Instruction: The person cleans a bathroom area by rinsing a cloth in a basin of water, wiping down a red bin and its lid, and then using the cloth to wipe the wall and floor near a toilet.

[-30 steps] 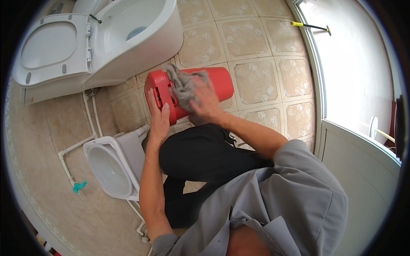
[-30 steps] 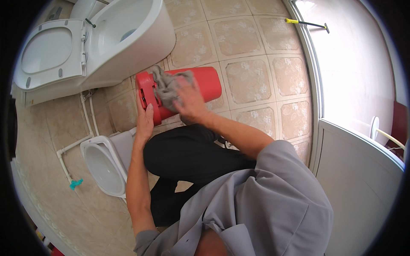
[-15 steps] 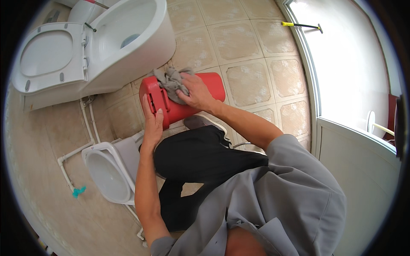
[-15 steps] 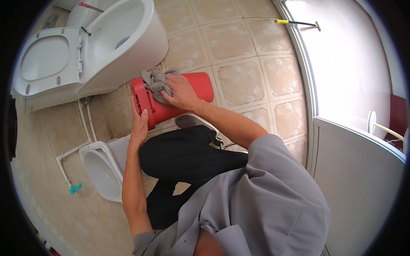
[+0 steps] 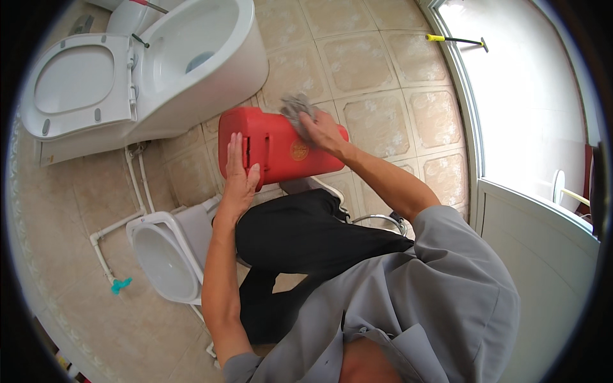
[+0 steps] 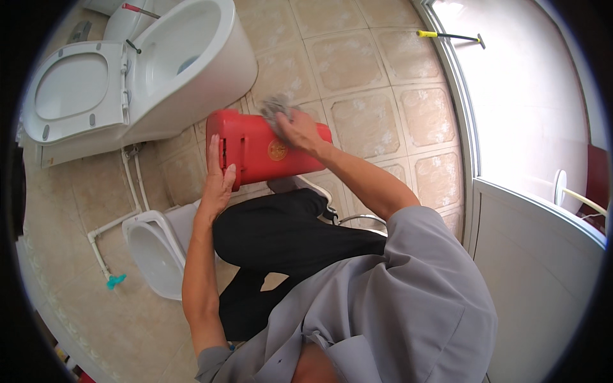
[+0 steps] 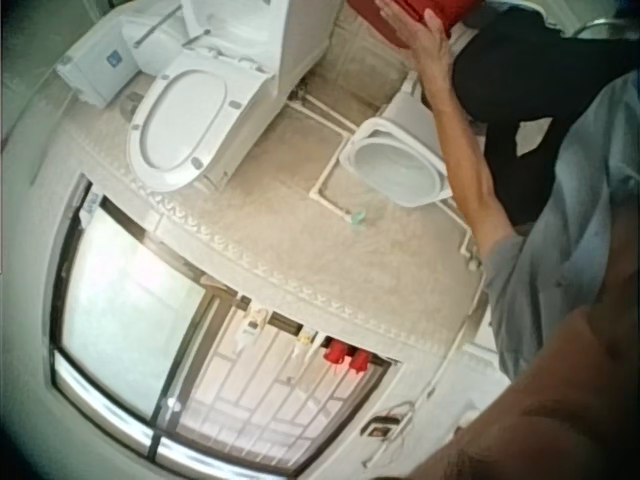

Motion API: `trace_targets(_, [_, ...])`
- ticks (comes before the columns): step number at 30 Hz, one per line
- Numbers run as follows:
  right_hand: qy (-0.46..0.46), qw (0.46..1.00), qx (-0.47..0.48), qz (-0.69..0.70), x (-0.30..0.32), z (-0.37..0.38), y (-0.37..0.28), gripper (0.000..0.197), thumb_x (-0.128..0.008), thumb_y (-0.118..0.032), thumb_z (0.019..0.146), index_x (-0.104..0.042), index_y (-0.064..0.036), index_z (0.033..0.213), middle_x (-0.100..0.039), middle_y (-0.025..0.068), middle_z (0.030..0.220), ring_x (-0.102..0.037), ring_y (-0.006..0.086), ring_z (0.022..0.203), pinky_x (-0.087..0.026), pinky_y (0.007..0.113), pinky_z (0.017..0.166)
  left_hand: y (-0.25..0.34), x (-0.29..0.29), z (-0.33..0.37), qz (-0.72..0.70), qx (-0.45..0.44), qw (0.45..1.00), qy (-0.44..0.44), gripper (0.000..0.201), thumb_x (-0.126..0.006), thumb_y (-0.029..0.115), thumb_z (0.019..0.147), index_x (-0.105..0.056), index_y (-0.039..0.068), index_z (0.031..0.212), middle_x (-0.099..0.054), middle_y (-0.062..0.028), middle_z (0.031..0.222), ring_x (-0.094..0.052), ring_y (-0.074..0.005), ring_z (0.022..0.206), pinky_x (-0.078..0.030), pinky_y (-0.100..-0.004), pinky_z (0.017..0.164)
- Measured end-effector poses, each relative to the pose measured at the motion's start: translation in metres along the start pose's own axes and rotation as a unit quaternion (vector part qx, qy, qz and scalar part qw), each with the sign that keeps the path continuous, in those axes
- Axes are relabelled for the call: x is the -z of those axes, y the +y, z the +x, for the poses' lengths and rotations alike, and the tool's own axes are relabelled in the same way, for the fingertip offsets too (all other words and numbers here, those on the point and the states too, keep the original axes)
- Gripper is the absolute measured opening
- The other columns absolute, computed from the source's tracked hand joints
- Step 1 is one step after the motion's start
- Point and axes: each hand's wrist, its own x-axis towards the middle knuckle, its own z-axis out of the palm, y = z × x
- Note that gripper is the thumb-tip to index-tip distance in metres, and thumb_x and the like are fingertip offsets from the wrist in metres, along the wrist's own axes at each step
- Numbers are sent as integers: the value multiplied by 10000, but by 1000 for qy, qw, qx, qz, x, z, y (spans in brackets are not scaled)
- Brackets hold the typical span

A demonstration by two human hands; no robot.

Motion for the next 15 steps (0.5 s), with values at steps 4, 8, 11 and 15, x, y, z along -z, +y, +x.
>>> trace_targets(4, [-60,984,166,27,-28,-17,-65,442,-564,-355,990,-616,-10,1261,-677,284,1117,-651,406,1014,-503,456,895,4,3,0,-1,7,1000,-16,757,-528,160,1006,-128,26,1636,-154,-205,1699,-161,-344,1575,-150,-388,1267])
trace_targets(8, [4,994,99,-46,-18,-20,1,496,-560,-450,947,-665,-4,1137,-696,285,1052,-662,462,994,-525,530,864,-18,9,-23,-59,14,998,8,771,-553,236,995,-167,87,1645,-144,-169,1714,-116,-363,1586,-139,-455,1272])
trace_targets(11, [12,984,-143,-103,33,-13,111,627,-514,-522,947,-726,68,918,-690,346,925,-689,490,912,-526,535,834,-8,12,-19,-78,3,996,-35,771,-568,232,975,-199,130,1644,-159,-145,1716,-117,-358,1588,-115,-503,1269])
trace_targets(15, [17,985,-136,-101,23,-46,137,674,-511,-545,943,-712,96,890,-689,349,894,-698,464,917,-523,509,830,7,19,-20,-5,-13,995,-99,804,-615,179,921,-249,192,1637,-200,-122,1710,-123,-360,1589,-83,-586,1255])
